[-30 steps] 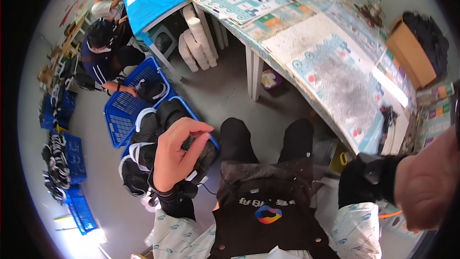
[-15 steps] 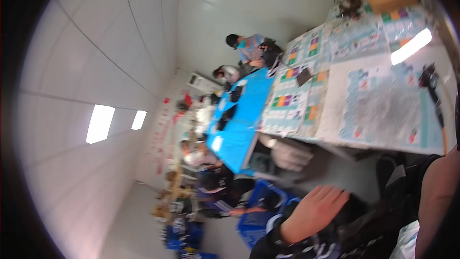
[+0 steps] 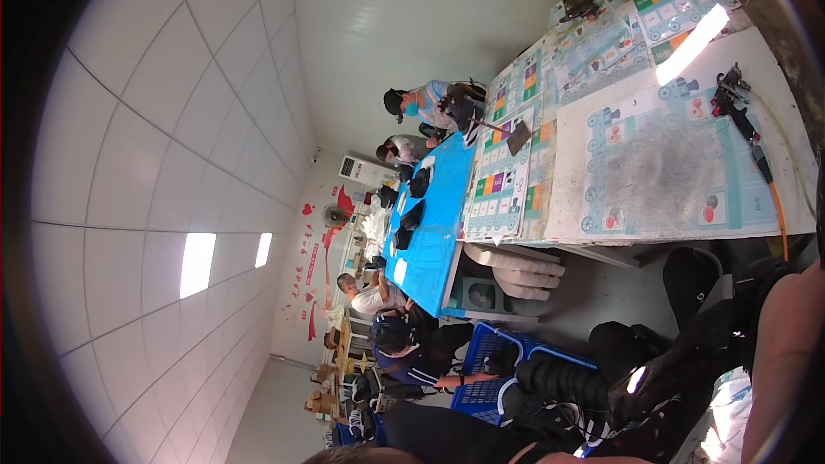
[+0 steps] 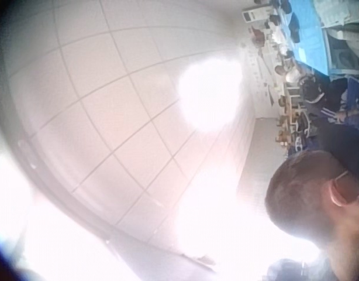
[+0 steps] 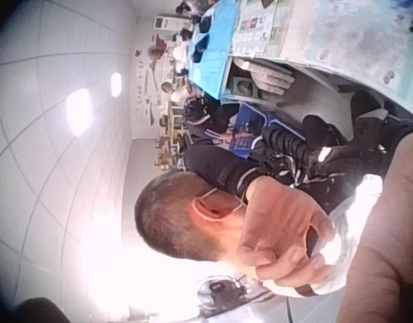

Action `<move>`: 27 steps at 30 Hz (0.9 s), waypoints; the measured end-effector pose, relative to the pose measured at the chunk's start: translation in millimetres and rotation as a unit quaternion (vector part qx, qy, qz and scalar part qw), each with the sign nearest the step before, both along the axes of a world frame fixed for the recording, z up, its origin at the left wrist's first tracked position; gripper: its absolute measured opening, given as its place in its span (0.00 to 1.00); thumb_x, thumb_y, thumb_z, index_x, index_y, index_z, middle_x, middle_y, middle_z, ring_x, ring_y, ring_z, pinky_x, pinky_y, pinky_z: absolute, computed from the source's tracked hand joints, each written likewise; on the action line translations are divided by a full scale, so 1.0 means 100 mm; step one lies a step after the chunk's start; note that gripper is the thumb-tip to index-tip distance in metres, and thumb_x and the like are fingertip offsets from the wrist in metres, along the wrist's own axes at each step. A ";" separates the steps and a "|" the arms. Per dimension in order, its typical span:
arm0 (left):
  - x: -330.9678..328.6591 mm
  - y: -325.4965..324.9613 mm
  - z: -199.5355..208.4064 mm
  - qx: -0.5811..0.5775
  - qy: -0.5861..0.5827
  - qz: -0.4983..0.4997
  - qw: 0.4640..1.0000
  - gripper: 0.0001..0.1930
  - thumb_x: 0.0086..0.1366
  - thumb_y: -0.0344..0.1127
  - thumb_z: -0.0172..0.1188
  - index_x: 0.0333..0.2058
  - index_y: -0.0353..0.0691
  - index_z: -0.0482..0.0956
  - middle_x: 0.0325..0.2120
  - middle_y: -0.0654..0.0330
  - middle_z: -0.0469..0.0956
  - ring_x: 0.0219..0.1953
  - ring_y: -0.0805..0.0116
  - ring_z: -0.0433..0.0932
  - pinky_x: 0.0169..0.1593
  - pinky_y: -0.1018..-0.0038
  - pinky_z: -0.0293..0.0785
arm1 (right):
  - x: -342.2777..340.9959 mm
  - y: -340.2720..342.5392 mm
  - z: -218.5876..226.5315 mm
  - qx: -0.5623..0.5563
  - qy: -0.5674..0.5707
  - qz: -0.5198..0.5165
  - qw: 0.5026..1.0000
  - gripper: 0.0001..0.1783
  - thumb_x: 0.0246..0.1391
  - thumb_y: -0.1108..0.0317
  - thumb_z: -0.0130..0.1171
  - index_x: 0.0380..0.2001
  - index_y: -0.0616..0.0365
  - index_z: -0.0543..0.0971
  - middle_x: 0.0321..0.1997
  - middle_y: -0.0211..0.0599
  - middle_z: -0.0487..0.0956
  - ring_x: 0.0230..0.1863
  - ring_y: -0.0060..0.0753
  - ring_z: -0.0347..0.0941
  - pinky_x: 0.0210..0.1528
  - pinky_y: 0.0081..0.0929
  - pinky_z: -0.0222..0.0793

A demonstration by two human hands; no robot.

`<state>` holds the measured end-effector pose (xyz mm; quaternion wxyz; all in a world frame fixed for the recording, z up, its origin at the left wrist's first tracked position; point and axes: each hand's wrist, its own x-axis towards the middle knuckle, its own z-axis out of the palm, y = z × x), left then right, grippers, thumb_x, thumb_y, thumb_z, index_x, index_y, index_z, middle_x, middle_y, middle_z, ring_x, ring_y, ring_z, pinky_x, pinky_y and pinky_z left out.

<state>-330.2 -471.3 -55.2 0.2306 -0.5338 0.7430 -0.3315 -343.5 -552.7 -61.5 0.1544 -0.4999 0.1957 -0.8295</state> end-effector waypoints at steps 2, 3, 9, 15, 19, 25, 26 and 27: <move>-0.02 -0.02 -0.01 -0.009 0.002 -0.004 1.000 0.11 0.58 0.34 0.61 0.39 0.38 0.81 0.37 0.58 0.79 0.43 0.58 0.79 0.52 0.65 0.74 | 0.06 0.08 -0.04 0.024 0.037 -0.019 0.999 0.22 0.63 0.56 0.56 0.49 0.65 0.75 0.44 0.53 0.76 0.39 0.51 0.77 0.39 0.45 0.79; -0.02 -0.03 -0.01 -0.016 -0.001 -0.002 1.000 0.11 0.57 0.34 0.61 0.39 0.38 0.81 0.37 0.58 0.79 0.43 0.58 0.79 0.52 0.65 0.74 | 0.08 0.10 0.01 0.032 0.045 -0.022 0.998 0.22 0.63 0.56 0.56 0.49 0.65 0.75 0.44 0.53 0.76 0.39 0.52 0.77 0.39 0.45 0.79; -0.02 -0.06 0.00 -0.038 -0.006 0.007 0.999 0.12 0.56 0.33 0.62 0.39 0.38 0.81 0.36 0.58 0.80 0.42 0.57 0.79 0.51 0.65 0.74 | 0.13 0.19 0.08 0.096 0.123 -0.045 0.987 0.22 0.63 0.57 0.56 0.49 0.65 0.75 0.45 0.54 0.77 0.39 0.52 0.77 0.39 0.46 0.79; 0.01 -0.08 0.05 -0.062 -0.017 0.024 0.998 0.12 0.55 0.31 0.63 0.40 0.37 0.81 0.36 0.58 0.80 0.41 0.57 0.79 0.51 0.65 0.73 | 0.16 0.34 0.05 0.135 0.183 -0.049 0.972 0.22 0.63 0.57 0.56 0.49 0.65 0.75 0.45 0.54 0.77 0.39 0.53 0.77 0.38 0.46 0.79; -0.01 -0.09 0.03 -0.076 -0.021 0.031 0.996 0.13 0.55 0.30 0.64 0.40 0.37 0.81 0.36 0.58 0.80 0.41 0.57 0.79 0.50 0.65 0.73 | 0.23 0.38 0.02 0.136 0.213 -0.059 0.966 0.22 0.63 0.57 0.56 0.49 0.65 0.75 0.45 0.54 0.77 0.39 0.54 0.77 0.38 0.47 0.79; -0.01 -0.13 0.01 -0.108 -0.027 0.041 0.993 0.14 0.53 0.29 0.64 0.40 0.37 0.81 0.35 0.58 0.80 0.40 0.56 0.79 0.49 0.65 0.73 | 0.14 0.38 0.00 0.150 0.236 -0.037 0.959 0.22 0.63 0.57 0.56 0.49 0.65 0.75 0.46 0.55 0.77 0.39 0.54 0.77 0.38 0.47 0.80; 0.00 -0.13 0.00 -0.117 -0.029 0.040 0.992 0.14 0.53 0.29 0.64 0.40 0.37 0.81 0.35 0.58 0.80 0.40 0.56 0.79 0.49 0.65 0.73 | 0.10 0.40 -0.01 0.149 0.238 -0.037 0.959 0.22 0.63 0.57 0.56 0.49 0.65 0.75 0.46 0.55 0.77 0.39 0.55 0.77 0.38 0.47 0.80; 0.00 -0.11 0.03 -0.120 -0.025 0.040 0.992 0.14 0.53 0.29 0.65 0.41 0.37 0.81 0.35 0.58 0.80 0.40 0.56 0.79 0.49 0.65 0.73 | 0.07 0.42 0.00 0.154 0.243 -0.035 0.957 0.22 0.63 0.57 0.56 0.49 0.65 0.75 0.46 0.55 0.77 0.39 0.55 0.77 0.38 0.47 0.80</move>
